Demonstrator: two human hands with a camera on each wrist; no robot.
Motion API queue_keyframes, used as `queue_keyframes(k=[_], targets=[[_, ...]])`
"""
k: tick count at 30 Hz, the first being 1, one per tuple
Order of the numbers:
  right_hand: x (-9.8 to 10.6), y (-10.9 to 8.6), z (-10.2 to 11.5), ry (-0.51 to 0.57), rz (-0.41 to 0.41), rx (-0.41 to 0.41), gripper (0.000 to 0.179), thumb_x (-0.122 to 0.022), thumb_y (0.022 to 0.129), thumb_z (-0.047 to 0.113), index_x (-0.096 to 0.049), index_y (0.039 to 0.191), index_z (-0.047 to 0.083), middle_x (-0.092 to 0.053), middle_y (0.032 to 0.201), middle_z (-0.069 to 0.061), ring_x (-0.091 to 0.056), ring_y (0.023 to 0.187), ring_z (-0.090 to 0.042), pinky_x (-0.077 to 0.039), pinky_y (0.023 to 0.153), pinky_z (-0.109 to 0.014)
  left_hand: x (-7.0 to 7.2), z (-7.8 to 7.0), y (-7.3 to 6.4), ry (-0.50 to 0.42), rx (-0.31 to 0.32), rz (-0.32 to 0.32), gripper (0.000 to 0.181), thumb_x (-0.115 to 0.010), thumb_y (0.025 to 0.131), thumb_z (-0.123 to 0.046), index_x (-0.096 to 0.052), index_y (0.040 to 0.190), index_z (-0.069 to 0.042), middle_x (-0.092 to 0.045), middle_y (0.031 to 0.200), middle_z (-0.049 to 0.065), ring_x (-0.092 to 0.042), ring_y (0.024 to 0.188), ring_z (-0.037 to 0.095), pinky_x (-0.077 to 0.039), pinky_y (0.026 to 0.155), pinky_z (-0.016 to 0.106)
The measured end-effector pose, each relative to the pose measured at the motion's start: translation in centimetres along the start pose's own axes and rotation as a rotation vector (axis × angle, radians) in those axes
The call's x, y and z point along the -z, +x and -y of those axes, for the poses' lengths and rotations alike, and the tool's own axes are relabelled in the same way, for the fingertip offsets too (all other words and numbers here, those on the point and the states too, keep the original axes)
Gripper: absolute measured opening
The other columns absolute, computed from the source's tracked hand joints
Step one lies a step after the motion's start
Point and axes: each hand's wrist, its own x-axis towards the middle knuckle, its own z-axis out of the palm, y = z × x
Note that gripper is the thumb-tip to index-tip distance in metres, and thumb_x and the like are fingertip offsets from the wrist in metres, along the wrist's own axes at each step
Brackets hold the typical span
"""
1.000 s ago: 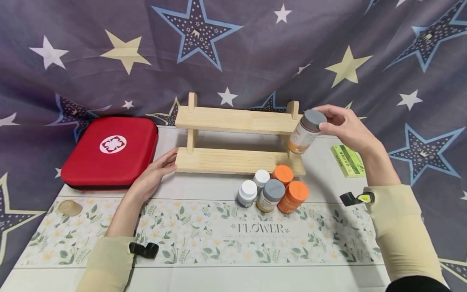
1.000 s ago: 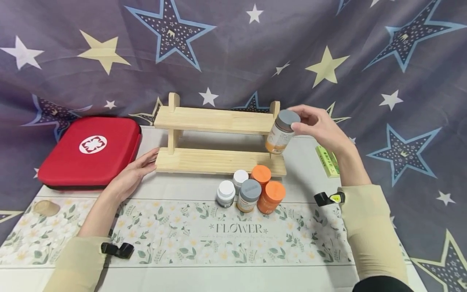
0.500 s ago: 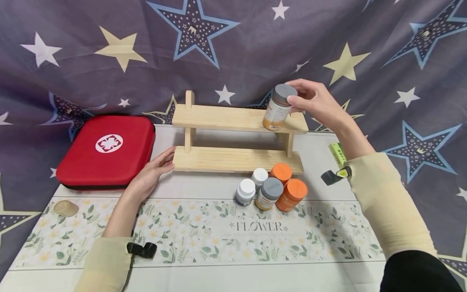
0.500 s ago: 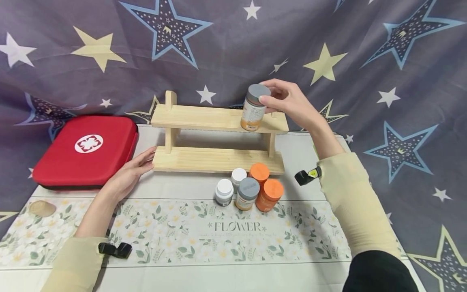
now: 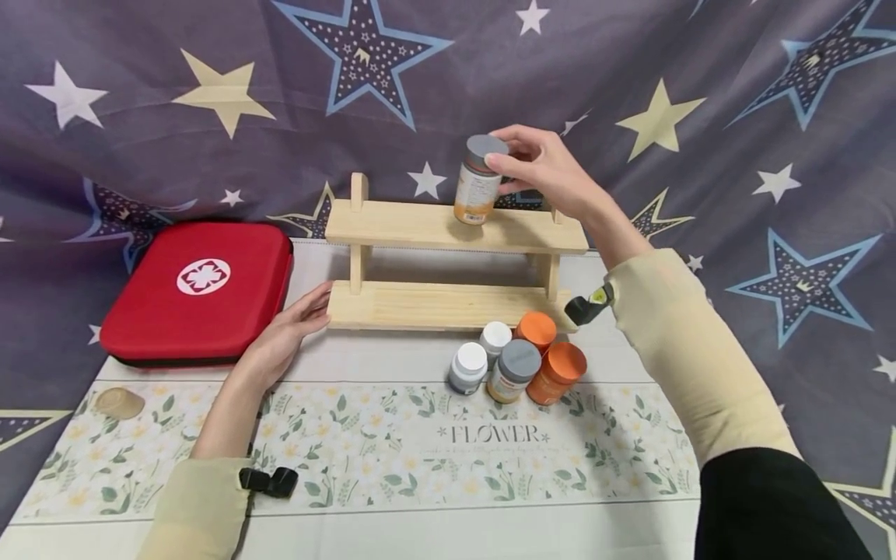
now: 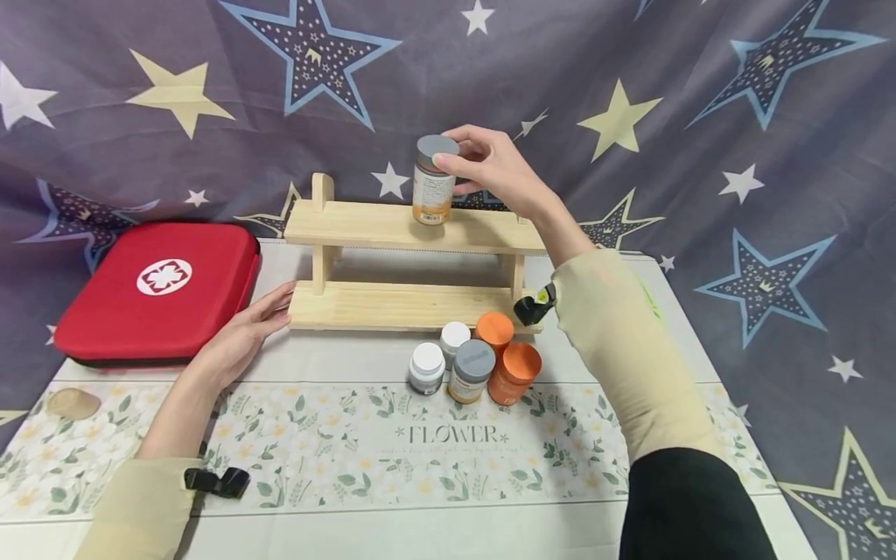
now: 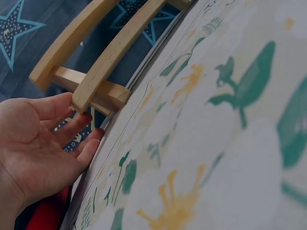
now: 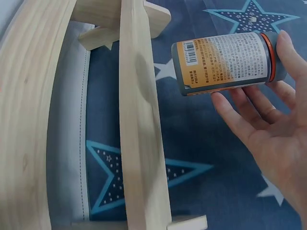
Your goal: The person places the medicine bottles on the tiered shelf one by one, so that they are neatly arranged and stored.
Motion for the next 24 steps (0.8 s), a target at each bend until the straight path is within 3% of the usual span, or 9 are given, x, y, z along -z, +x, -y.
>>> queue_keyframes(k=[12,24], targets=[[-2.9,3.5,1.1,0.011,0.019,0.006,0.038,-0.071,0.096,0.027,-0.065,0.131,0.012,-0.067,0.113,-0.008,-0.066,0.114,-0.025,-0.061,0.092,-0.041,-0.1,-0.1,0.1,-0.001,-0.005,0.005,0.070,-0.051,0.107,-0.016,-0.015,0.167,-0.022,-0.015,0.174,0.011,-0.011,0.161,0.029,-0.002,0.131,0.055],[-6.2,5.8,0.6,0.039,0.053,-0.029,0.037,-0.071,0.096,0.027,-0.065,0.129,0.012,-0.066,0.114,-0.008,-0.066,0.113,-0.024,-0.061,0.093,-0.041,-0.1,0.0,0.1,0.008,0.007,0.001,0.070,-0.052,0.107,-0.022,-0.016,0.166,-0.025,-0.014,0.174,0.012,-0.010,0.160,0.030,-0.002,0.130,0.057]])
